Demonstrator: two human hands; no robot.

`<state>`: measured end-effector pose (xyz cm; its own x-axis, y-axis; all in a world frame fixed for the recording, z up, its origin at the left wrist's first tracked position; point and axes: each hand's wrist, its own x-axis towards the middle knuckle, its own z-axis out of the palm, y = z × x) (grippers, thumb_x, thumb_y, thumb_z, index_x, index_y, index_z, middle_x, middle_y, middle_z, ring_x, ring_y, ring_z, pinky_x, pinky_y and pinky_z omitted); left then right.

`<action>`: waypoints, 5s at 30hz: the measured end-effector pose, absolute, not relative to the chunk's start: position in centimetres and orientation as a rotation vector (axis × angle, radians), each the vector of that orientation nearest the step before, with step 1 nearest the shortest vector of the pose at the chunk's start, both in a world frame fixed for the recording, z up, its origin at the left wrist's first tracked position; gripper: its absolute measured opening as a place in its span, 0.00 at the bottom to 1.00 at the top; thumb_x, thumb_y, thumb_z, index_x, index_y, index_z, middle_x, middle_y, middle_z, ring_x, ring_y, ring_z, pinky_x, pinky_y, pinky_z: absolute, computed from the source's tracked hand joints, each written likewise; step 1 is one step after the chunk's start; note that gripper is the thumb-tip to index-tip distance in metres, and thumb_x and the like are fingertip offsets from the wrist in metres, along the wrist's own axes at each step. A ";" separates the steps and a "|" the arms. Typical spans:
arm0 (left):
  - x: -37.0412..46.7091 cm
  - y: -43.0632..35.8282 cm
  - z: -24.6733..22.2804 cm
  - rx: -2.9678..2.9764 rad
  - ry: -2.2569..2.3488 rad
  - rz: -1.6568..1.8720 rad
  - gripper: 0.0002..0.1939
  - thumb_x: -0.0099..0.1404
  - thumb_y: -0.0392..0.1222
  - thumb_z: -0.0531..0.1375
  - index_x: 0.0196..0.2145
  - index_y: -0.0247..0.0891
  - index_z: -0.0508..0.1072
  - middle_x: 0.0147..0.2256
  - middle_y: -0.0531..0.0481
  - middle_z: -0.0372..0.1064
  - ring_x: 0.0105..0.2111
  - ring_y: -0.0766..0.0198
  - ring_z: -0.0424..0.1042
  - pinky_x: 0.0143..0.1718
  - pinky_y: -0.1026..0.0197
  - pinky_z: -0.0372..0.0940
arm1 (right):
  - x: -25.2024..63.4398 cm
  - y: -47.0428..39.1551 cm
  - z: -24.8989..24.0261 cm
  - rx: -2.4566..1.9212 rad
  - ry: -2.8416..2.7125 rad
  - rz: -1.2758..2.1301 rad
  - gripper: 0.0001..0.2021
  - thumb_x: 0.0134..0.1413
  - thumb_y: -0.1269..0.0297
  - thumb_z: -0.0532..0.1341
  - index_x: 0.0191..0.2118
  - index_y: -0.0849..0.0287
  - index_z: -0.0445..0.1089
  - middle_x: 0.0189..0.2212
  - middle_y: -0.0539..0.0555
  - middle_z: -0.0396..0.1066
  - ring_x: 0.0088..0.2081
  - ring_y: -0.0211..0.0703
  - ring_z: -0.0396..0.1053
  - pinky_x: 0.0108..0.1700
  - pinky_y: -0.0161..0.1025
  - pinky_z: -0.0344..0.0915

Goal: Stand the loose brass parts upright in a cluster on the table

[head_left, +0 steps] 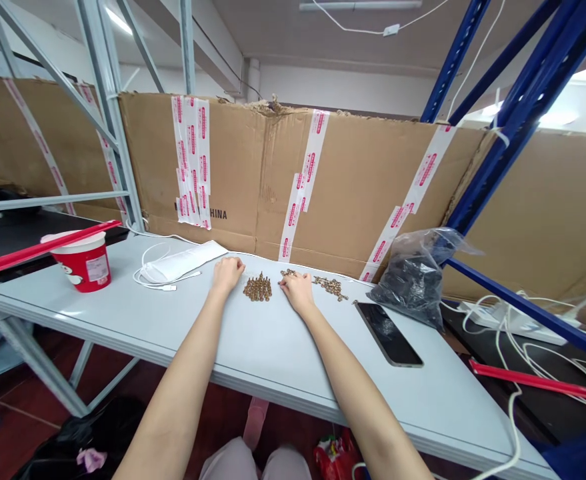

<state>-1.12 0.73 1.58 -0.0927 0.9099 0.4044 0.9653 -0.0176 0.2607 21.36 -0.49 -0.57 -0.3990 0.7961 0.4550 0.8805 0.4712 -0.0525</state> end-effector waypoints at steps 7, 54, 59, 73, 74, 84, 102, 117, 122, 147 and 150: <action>-1.2 0.6 1.5 -2.019 -2.115 -0.704 0.12 0.62 0.44 0.51 0.32 0.39 0.72 0.34 0.45 0.71 0.38 0.58 0.67 0.39 0.60 0.59 | 21.0 -0.2 -0.8 -1.391 -2.310 -0.278 0.10 0.55 0.67 0.54 0.42 0.56 0.68 0.42 0.57 0.69 0.45 0.45 0.62 0.44 0.42 0.49; 6.2 -2.1 2.1 -2.249 -1.239 -0.980 0.16 0.68 0.42 0.42 0.33 0.36 0.67 0.31 0.47 0.66 0.35 0.62 0.63 0.38 0.61 0.54 | 23.0 -12.3 5.2 -0.956 -1.972 0.363 0.12 0.53 0.63 0.54 0.43 0.51 0.67 0.45 0.53 0.66 0.48 0.43 0.61 0.49 0.41 0.58; 5.8 -1.5 1.4 -2.255 -1.144 -0.921 0.15 0.68 0.42 0.43 0.32 0.36 0.67 0.30 0.47 0.65 0.33 0.61 0.62 0.36 0.60 0.54 | 23.9 -15.5 1.5 -1.041 -2.346 0.275 0.11 0.53 0.64 0.57 0.44 0.55 0.68 0.40 0.56 0.67 0.44 0.44 0.63 0.47 0.43 0.59; 5.4 -2.2 1.9 -2.324 -0.987 -0.977 0.16 0.66 0.46 0.47 0.43 0.33 0.65 0.36 0.45 0.66 0.38 0.61 0.63 0.40 0.60 0.58 | 23.4 -6.9 1.0 -1.173 -1.528 0.900 0.04 0.39 0.69 0.64 0.26 0.61 0.69 0.23 0.51 0.70 0.26 0.38 0.68 0.35 0.38 0.64; 5.4 -2.3 2.0 -2.337 -0.973 -0.981 0.16 0.66 0.47 0.48 0.44 0.33 0.65 0.38 0.44 0.66 0.39 0.60 0.63 0.41 0.59 0.58 | 23.2 -5.6 1.2 -1.142 -1.422 0.994 0.06 0.36 0.67 0.65 0.25 0.61 0.69 0.22 0.50 0.70 0.25 0.38 0.68 0.35 0.38 0.64; 7.1 -1.6 0.7 -2.576 -0.849 -0.778 0.12 0.66 0.43 0.50 0.40 0.37 0.69 0.34 0.47 0.66 0.36 0.63 0.66 0.36 0.62 0.62 | 22.3 -1.8 -1.4 -0.993 -1.211 1.082 0.15 0.23 0.59 0.68 0.23 0.59 0.69 0.15 0.48 0.68 0.21 0.39 0.65 0.28 0.38 0.62; 7.3 -2.8 1.6 -2.496 -1.047 -0.955 0.10 0.67 0.39 0.46 0.36 0.36 0.65 0.32 0.49 0.66 0.35 0.64 0.66 0.34 0.64 0.60 | 23.1 -2.8 1.4 -0.868 -1.229 1.248 0.21 0.26 0.57 0.70 0.32 0.60 0.70 0.22 0.52 0.73 0.24 0.40 0.69 0.34 0.39 0.64; 7.2 -2.9 1.6 -2.549 -1.177 -0.576 0.14 0.66 0.34 0.41 0.45 0.39 0.60 0.38 0.50 0.66 0.33 0.65 0.69 0.33 0.65 0.60 | 23.5 -3.4 2.2 -0.935 -1.322 1.299 0.19 0.31 0.62 0.66 0.35 0.57 0.65 0.20 0.44 0.67 0.21 0.32 0.60 0.27 0.32 0.54; 7.1 -2.6 1.5 -2.539 -1.184 -0.547 0.12 0.67 0.37 0.41 0.43 0.39 0.61 0.37 0.50 0.65 0.31 0.65 0.68 0.32 0.65 0.60 | 23.4 -3.0 1.9 -0.910 -1.333 1.357 0.21 0.30 0.60 0.67 0.36 0.58 0.65 0.21 0.46 0.69 0.20 0.31 0.59 0.27 0.33 0.54; 7.3 -3.3 2.9 -2.553 -1.249 -0.504 0.17 0.66 0.36 0.44 0.51 0.47 0.58 0.37 0.50 0.62 0.30 0.65 0.68 0.30 0.66 0.60 | 23.6 -3.1 1.5 -0.924 -1.299 1.349 0.19 0.30 0.57 0.67 0.33 0.58 0.68 0.20 0.46 0.65 0.20 0.31 0.57 0.25 0.32 0.51; 7.2 -3.3 2.8 -2.551 -1.250 -0.509 0.16 0.67 0.40 0.44 0.51 0.47 0.59 0.37 0.50 0.62 0.30 0.65 0.68 0.31 0.65 0.61 | 23.6 -2.8 1.2 -0.920 -1.290 1.356 0.20 0.30 0.55 0.68 0.34 0.57 0.68 0.22 0.48 0.67 0.20 0.32 0.57 0.24 0.32 0.51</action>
